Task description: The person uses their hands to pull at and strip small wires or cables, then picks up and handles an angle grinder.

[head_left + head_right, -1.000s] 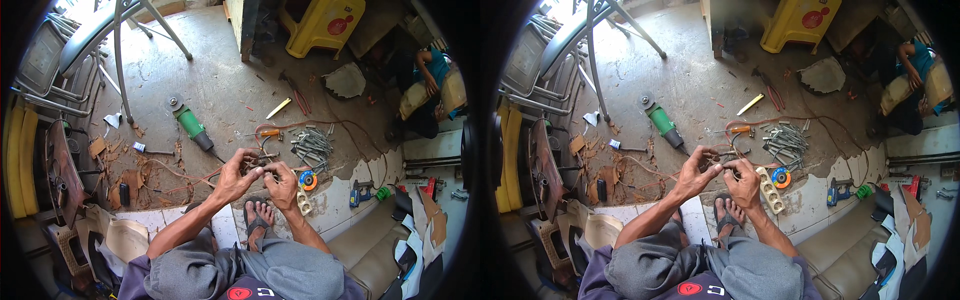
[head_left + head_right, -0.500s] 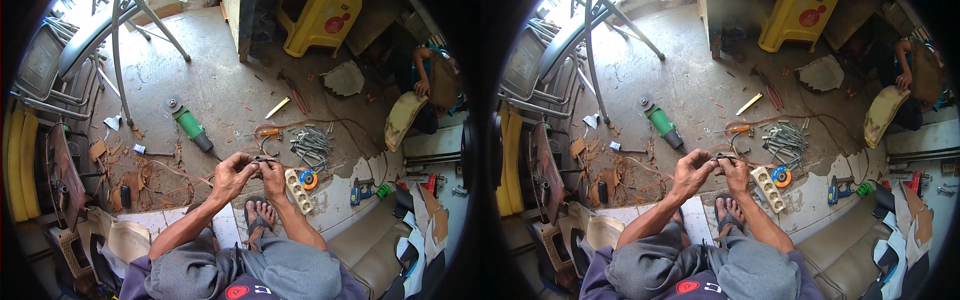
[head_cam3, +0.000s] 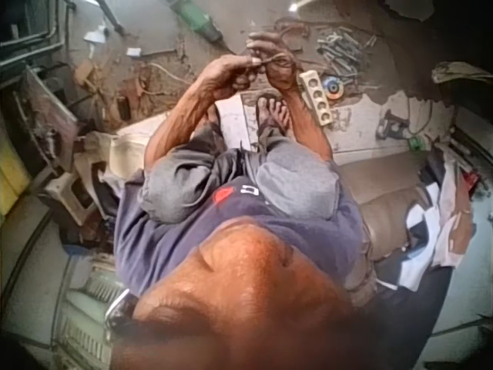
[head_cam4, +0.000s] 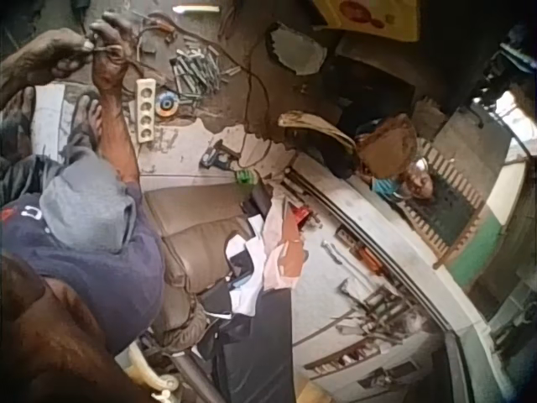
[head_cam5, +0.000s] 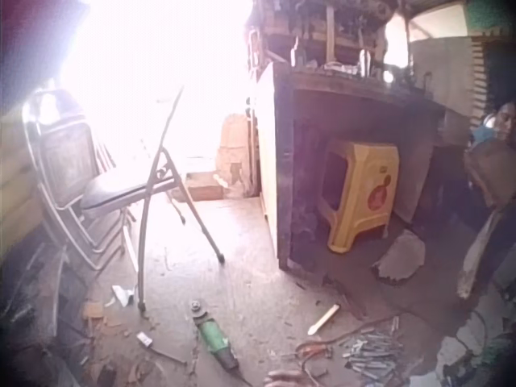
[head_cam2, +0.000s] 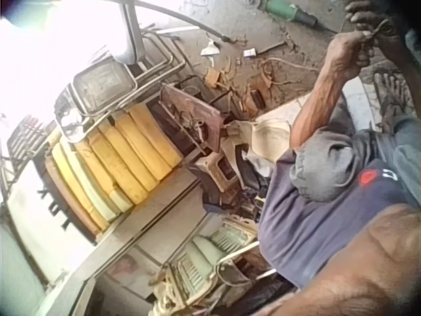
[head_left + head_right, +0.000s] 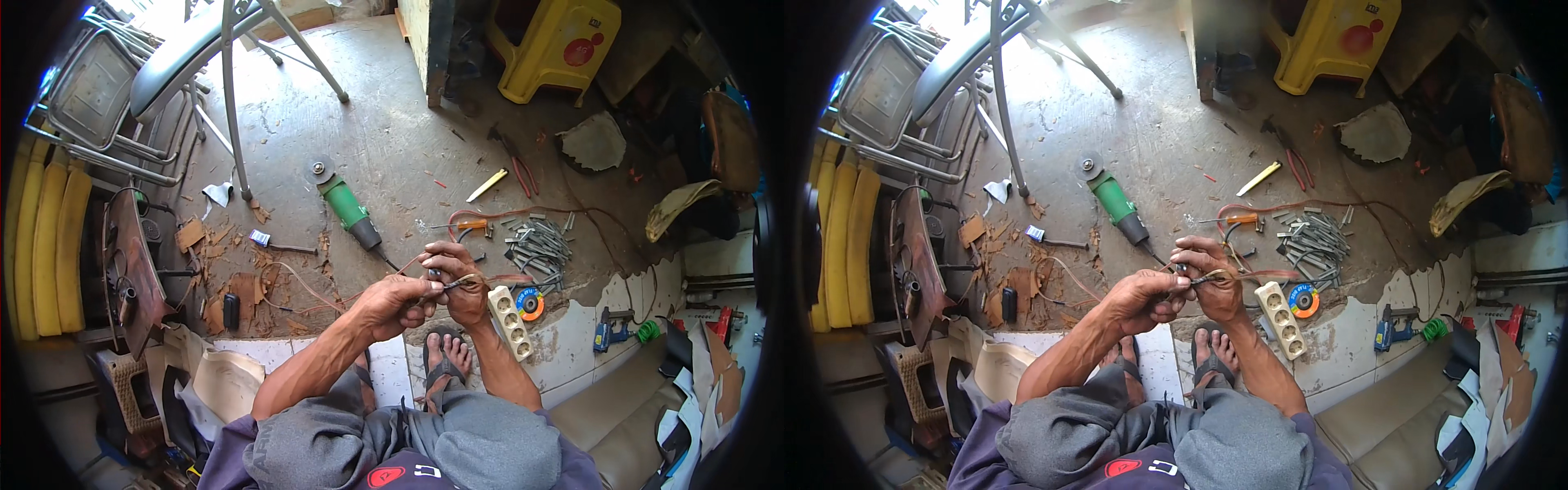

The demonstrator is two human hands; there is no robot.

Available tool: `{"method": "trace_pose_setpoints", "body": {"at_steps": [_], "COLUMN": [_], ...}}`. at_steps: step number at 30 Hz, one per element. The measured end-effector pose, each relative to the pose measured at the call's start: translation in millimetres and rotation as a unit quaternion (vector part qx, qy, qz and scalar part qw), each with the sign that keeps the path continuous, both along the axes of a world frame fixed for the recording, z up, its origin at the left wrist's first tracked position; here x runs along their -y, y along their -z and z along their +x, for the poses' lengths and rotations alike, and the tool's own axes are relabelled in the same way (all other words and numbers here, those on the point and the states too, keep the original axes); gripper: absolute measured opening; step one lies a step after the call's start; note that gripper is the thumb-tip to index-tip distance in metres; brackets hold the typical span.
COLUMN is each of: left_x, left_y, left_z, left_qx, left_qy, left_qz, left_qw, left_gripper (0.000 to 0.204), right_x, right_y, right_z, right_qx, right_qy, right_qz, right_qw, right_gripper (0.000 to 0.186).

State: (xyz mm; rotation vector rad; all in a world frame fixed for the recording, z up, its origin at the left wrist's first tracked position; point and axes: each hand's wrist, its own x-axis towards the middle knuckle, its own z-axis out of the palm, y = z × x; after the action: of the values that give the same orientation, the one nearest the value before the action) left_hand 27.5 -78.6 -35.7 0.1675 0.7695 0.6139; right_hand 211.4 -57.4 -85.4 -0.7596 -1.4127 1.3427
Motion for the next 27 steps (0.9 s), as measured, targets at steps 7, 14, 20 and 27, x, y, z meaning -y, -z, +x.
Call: {"method": "trace_pose_setpoints", "body": {"at_steps": [7,14,20,27], "left_x": [1.6,1.6,4.6,14.3], "left_y": [0.3,-2.6,-14.7,-10.8], "left_z": [-6.9,-5.8,-3.0,-0.5], "left_qx": [0.053,0.032,-0.061,-0.274], "left_qy": [-0.013,-0.001,-0.054,-0.001], "left_qz": [-0.021,-0.008,0.031,0.349], "left_qw": [0.998,0.999,0.996,0.896], "left_gripper": [0.019,0.019,0.032,0.036], "right_x": [3.8,6.3,10.3,8.6], "right_y": [-1.9,7.8,-4.0,-6.3], "right_z": [5.6,19.5,23.1,20.8], "right_qx": [0.006,0.082,0.156,0.147], "right_qy": [-0.024,-0.007,0.004,0.007], "right_qz": [0.041,0.117,0.128,0.130], "right_qw": [0.999,0.990,0.980,0.981], "right_gripper": [0.030,0.032,0.034,0.034]}}
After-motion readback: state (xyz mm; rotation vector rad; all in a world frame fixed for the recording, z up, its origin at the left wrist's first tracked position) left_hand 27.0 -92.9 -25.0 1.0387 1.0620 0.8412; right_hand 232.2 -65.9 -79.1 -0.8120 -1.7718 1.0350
